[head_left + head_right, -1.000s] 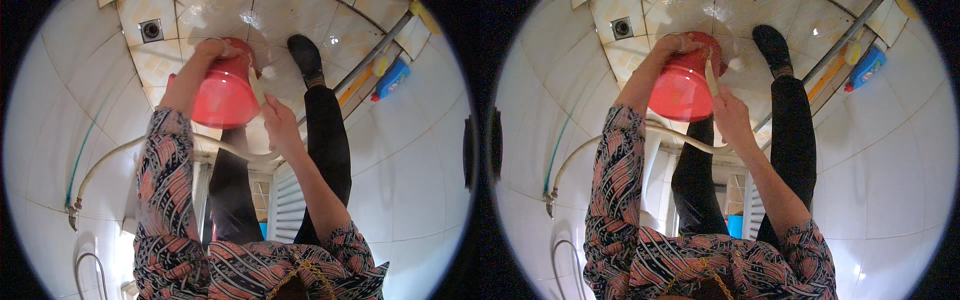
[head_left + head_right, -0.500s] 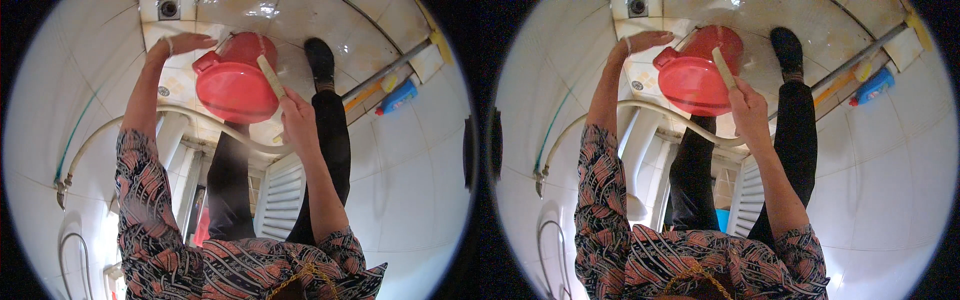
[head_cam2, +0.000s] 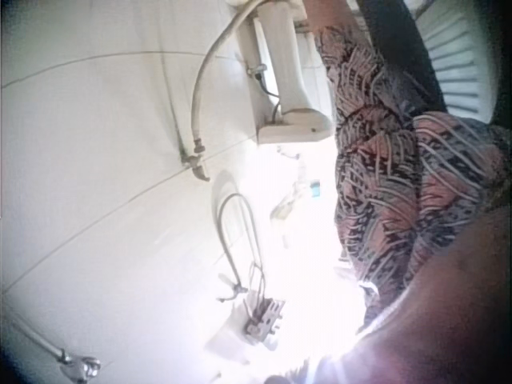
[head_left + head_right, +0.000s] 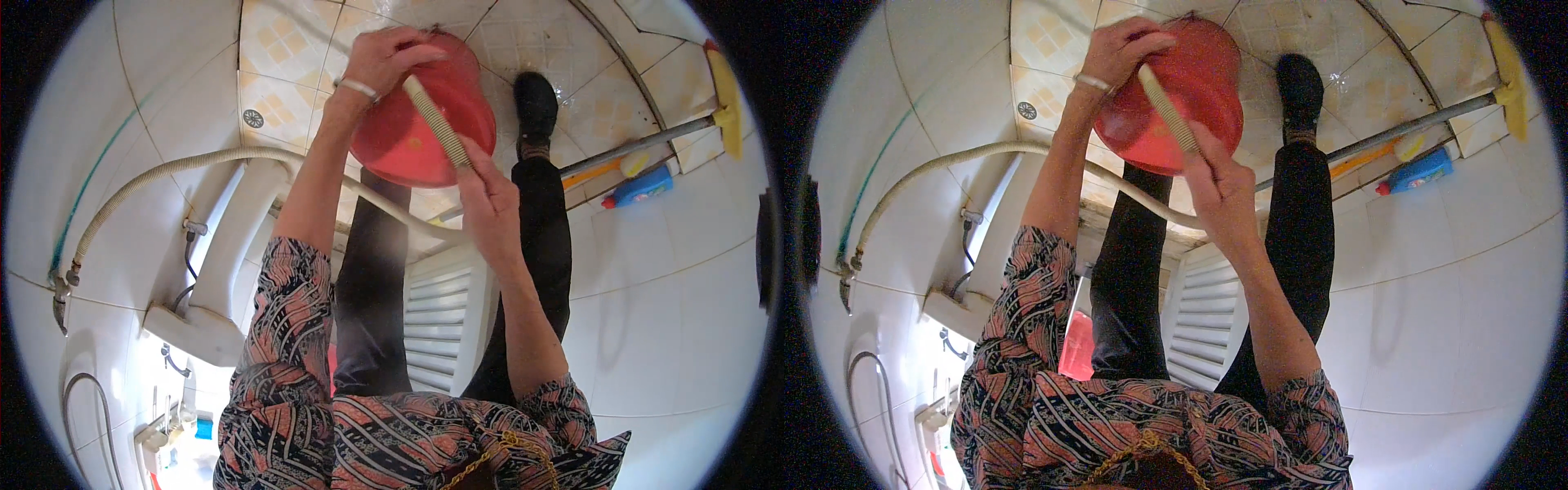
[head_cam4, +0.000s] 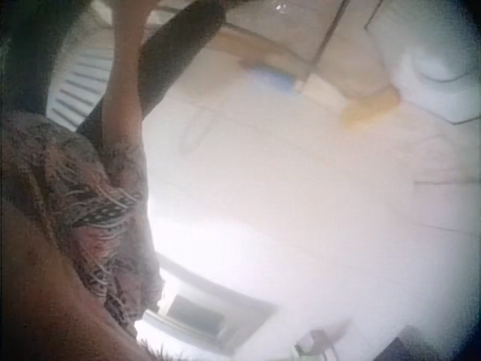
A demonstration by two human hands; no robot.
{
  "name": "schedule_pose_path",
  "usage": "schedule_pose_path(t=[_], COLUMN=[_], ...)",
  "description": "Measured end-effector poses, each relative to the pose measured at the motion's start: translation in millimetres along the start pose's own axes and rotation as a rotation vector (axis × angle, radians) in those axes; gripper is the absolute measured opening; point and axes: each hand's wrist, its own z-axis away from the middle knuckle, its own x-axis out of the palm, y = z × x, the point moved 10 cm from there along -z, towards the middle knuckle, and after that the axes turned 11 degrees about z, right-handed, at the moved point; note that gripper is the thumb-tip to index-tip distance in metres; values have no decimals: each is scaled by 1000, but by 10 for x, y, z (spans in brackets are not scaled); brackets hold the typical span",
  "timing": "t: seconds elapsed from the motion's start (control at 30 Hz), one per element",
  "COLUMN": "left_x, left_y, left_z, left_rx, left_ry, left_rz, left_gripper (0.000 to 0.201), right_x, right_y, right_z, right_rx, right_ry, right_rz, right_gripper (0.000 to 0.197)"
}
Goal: The person cleans a squat toilet using a squeegee and a small brush, then rinses a red bucket with a hose.
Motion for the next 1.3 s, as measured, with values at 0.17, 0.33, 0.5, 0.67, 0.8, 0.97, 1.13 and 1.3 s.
schedule_pose_path(t=[0.17, 0.33, 0.5, 0.67, 0.8, 0.97, 1.13, 1.3], left_x=[-325, -425, -412, 14, 380, 982, 1309, 1535], left_y=[285, -470, -288, 150, 440, 382, -336, -1956], left_z=[93, 849, 838, 884, 835, 727, 343, -165], left_rx=[371, 125, 143, 314, 433, 395, 459, -315], left_ry=[249, 482, 490, 305, 134, -157, -474, -395], left_rz=[-64, -36, 110, -116, -246, -338, -743, -378], left_gripper=[36, 38, 34, 40, 43, 37, 41, 70], right_x=[-119, -213, -324, -745, -940, -683, -745, -697], right_y=[41, 81, 17, -1, -162, -320, -112, 419], right_z=[-25, -37, -26, -9, -148, -230, -314, -292], right_rx=[125, 127, 171, 155, -15, -229, -110, 30], right_ry=[53, 106, 176, 286, 278, 107, -17, -77], right_rz=[-262, -160, -242, -38, 517, 991, 1006, 1092], right_gripper=[32, 30, 28, 25, 29, 44, 45, 41])
